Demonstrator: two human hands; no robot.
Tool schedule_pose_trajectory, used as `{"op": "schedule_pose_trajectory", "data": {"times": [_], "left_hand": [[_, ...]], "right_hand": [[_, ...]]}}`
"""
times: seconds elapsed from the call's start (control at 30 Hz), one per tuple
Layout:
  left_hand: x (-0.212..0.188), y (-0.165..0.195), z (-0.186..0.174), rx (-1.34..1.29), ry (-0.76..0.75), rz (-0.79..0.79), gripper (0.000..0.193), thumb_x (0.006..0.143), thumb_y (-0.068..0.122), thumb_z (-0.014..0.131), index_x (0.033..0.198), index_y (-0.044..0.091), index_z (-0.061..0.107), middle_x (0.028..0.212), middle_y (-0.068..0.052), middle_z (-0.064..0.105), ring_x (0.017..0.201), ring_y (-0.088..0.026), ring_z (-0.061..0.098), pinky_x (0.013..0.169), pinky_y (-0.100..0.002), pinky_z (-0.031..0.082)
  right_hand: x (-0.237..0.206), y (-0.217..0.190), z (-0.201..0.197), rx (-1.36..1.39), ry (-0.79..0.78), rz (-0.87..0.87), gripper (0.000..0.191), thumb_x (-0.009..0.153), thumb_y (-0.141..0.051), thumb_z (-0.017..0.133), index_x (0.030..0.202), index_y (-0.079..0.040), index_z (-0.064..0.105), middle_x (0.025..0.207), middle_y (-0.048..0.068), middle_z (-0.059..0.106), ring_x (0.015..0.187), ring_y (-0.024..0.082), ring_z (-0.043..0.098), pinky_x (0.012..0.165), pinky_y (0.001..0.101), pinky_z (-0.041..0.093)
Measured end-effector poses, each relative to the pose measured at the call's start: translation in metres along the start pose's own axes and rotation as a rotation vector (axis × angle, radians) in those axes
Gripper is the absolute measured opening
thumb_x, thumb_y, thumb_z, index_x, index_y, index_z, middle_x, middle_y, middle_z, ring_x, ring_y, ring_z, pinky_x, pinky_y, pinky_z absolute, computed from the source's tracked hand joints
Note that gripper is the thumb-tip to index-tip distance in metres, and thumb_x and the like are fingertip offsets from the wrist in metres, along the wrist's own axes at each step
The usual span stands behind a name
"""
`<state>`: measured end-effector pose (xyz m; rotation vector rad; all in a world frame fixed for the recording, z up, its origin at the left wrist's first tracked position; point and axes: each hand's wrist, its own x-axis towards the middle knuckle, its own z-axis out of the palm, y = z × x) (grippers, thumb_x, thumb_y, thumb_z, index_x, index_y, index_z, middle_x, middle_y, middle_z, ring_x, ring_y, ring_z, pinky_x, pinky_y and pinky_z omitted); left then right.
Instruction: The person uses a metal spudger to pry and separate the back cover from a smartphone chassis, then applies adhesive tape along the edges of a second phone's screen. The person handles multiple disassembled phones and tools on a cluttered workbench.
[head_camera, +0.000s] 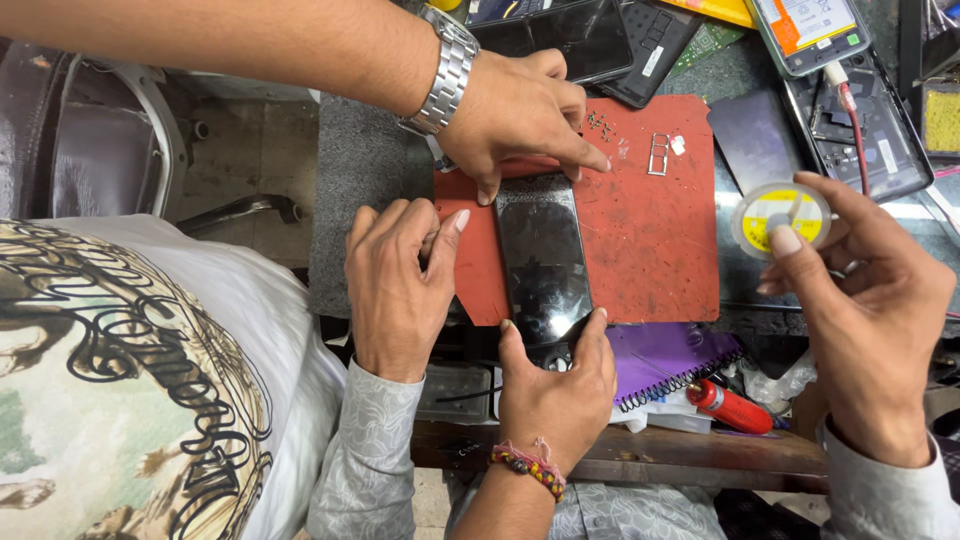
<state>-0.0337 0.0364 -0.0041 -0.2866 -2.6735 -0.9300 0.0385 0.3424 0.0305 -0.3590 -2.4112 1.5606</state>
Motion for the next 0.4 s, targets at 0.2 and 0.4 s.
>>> {"op": "schedule_pose_trajectory", "data": {"times": [0.2, 0.4], "left_hand": [[-0.003, -0.002, -0.005, 0.008, 0.001, -0.011, 0.041, 0.099, 0.02, 0.074, 0.072, 0.003, 0.048, 0.067, -0.009, 0.049, 0.063, -0.03, 0.041, 0.067, -0.044, 0.035], [-0.01, -0.006, -0.009, 0.033, 0.004, -0.063, 0.041, 0.098, 0.02, 0.074, 0.071, 0.003, 0.048, 0.067, -0.008, 0.051, 0.064, -0.029, 0.041, 0.066, -0.043, 0.036]], "right_hand": [[0.015, -0.01, 0.008, 0.021, -0.056, -0.05, 0.039, 0.101, 0.0, 0.066, 0.14, 0.006, 0.06, 0.1, 0.007, 0.067, 0.079, 0.009, 0.064, 0.073, 0.0222, 0.055], [0.02, -0.012, 0.014, 0.04, -0.067, -0.013, 0.041, 0.1, 0.0, 0.067, 0.14, 0.006, 0.06, 0.099, 0.008, 0.068, 0.079, 0.009, 0.065, 0.072, 0.0227, 0.056]]}}
